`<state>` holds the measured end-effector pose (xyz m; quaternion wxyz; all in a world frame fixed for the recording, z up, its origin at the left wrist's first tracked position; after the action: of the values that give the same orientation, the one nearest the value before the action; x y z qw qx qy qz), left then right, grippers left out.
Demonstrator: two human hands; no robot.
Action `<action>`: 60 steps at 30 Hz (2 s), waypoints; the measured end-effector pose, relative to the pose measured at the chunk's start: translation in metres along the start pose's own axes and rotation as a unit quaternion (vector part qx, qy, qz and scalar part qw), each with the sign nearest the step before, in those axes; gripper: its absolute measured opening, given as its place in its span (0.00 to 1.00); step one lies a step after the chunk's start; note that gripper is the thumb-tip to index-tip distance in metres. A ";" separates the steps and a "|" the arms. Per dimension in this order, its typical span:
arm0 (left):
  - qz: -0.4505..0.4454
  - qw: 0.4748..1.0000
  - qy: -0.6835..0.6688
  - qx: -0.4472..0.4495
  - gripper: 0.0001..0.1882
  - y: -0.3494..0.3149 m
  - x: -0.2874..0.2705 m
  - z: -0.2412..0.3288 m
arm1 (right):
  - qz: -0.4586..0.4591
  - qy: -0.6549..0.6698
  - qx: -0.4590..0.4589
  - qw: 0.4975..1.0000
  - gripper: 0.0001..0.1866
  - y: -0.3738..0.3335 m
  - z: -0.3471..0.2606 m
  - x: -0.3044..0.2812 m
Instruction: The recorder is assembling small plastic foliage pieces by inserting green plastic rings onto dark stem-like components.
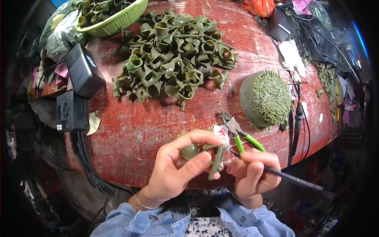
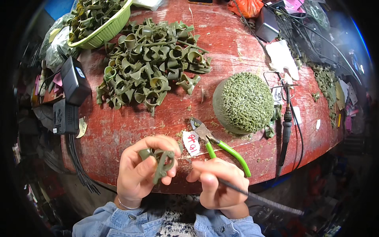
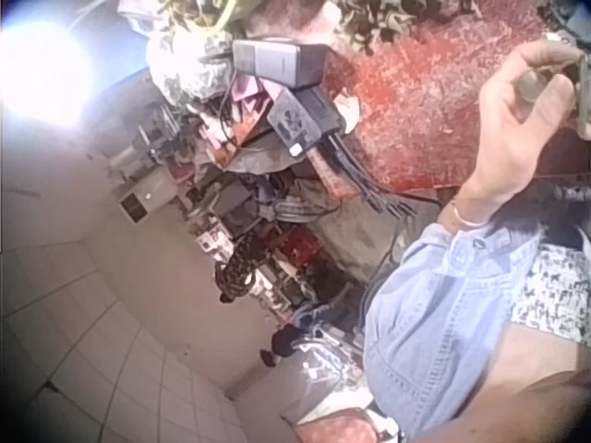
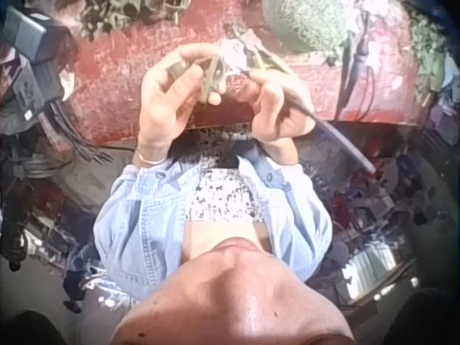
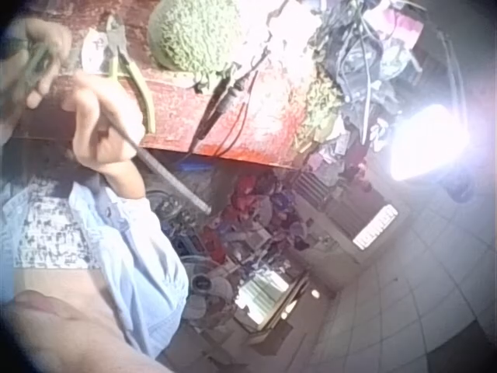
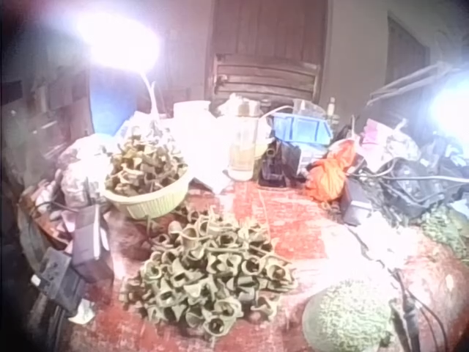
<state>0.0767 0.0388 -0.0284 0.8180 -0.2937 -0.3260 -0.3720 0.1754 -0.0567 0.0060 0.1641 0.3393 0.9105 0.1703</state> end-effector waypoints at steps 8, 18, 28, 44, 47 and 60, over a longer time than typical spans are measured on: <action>-0.075 0.983 0.169 -0.013 0.10 -0.007 0.012 0.006 | 0.084 0.119 0.159 0.976 0.12 -0.001 0.020 -0.003; -0.085 0.991 0.102 0.035 0.11 -0.003 0.006 0.008 | -0.010 0.038 -0.103 0.994 0.16 0.003 -0.019 0.001; -0.071 0.990 0.103 0.072 0.11 -0.003 0.013 0.012 | 0.046 -0.032 -0.104 0.993 0.12 -0.001 -0.015 -0.003; 0.039 0.996 -0.055 0.062 0.17 -0.006 -0.017 0.016 | -0.172 -0.404 -0.112 0.891 0.11 0.101 0.013 0.050; 0.021 0.995 -0.084 0.050 0.20 -0.006 -0.019 0.014 | -0.181 -0.441 -0.114 0.872 0.11 0.101 0.022 0.054; -0.010 0.980 -0.168 0.105 0.20 -0.006 -0.025 0.016 | -0.044 -0.206 -0.136 0.968 0.12 0.049 -0.034 0.024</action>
<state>0.0535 0.0577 -0.0360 0.7743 -0.2613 -0.4989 -0.2888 0.1719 -0.0127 0.0525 0.3997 0.3009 0.8397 0.2114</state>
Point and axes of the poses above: each hand's wrist, its own y-axis towards the middle knuckle, its own x-axis out of the palm, z = x × y, the point moved 7 cm from there along y, towards the middle knuckle, and after that the axes turned 6 degrees about -y, right-handed, at the moved point
